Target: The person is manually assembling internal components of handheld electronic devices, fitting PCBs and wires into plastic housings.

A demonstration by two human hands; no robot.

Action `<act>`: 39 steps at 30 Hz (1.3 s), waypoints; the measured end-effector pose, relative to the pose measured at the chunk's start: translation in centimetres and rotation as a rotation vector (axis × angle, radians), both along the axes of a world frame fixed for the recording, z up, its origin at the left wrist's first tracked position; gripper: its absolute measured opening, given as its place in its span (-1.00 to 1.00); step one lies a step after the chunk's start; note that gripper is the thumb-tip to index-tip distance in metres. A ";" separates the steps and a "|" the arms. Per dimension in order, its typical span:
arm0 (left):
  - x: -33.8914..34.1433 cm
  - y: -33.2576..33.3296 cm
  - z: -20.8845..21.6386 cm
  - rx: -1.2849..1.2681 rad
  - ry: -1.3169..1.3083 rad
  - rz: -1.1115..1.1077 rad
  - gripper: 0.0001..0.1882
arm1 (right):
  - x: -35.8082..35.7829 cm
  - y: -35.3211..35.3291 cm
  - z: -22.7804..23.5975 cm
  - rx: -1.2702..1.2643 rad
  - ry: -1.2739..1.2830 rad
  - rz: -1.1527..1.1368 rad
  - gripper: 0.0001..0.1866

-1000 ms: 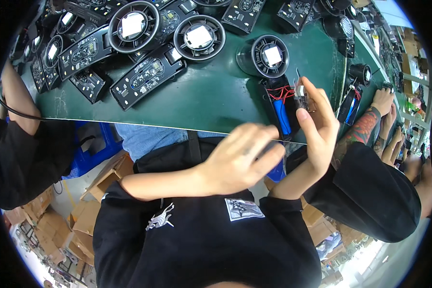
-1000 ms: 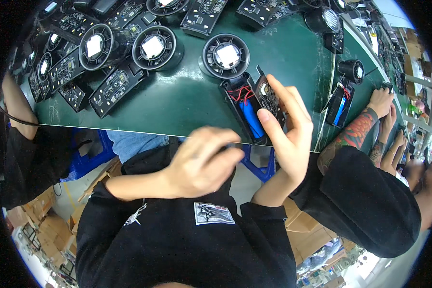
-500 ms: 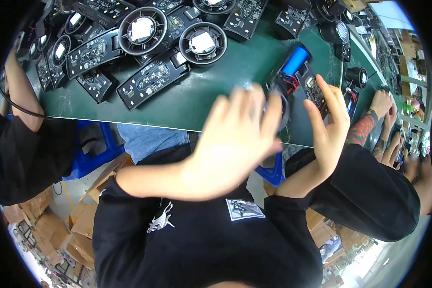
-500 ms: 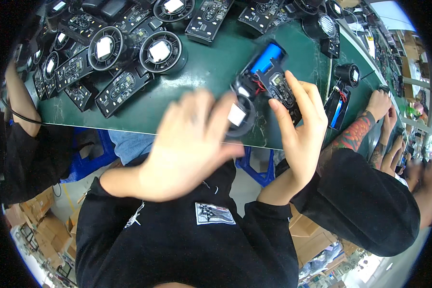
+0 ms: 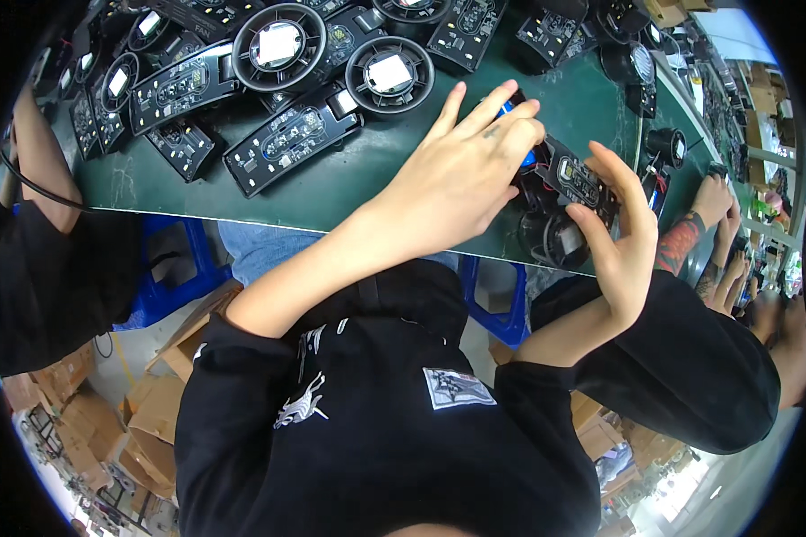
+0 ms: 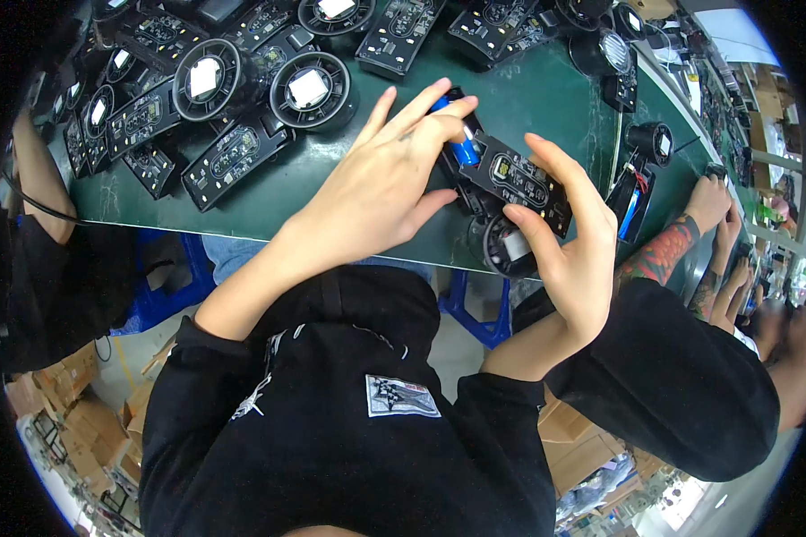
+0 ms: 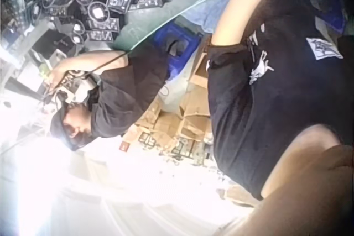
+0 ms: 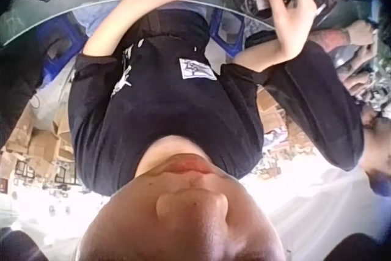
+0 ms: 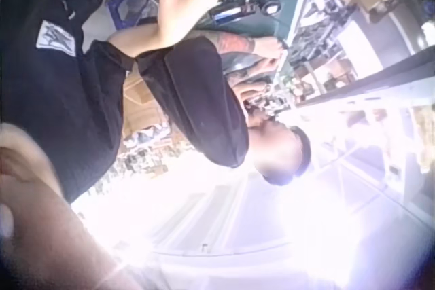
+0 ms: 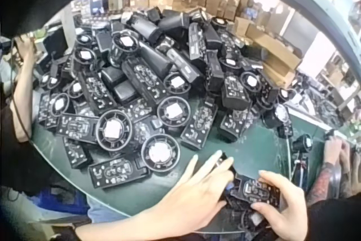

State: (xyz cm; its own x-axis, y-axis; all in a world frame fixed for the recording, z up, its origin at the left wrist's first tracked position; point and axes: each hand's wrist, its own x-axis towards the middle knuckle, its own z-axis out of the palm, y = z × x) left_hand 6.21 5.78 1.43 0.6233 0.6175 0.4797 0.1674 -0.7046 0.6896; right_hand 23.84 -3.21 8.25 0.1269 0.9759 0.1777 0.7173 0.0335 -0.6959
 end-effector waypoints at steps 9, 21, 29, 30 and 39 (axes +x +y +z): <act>-0.4 -0.9 2.3 0.090 0.434 0.195 -0.30 | -0.3 0.2 0.3 0.048 -0.113 0.041 -0.46; -0.5 -7.5 0.2 -0.072 0.240 0.378 -0.33 | -2.9 -0.5 -4.3 0.431 -0.321 -0.181 -0.54; -0.5 -7.3 0.8 -0.142 0.473 0.323 -0.11 | -5.8 -2.2 -5.6 0.213 0.091 -0.505 -0.74; -0.5 -7.3 0.8 -0.137 0.514 0.284 -0.06 | -5.9 -2.5 -5.3 0.211 0.092 -0.506 -0.74; -2.8 -5.1 1.2 -0.306 0.343 0.004 -0.35 | -6.4 -4.3 -5.0 0.010 0.392 -0.560 -0.80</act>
State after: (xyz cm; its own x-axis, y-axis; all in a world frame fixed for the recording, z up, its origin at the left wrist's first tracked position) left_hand 3.45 0.70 2.58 0.7116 0.7014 0.0416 0.4246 -0.4764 0.7699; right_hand 17.42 -7.46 3.26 0.6689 0.7430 0.0237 0.3230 -0.2617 -0.9095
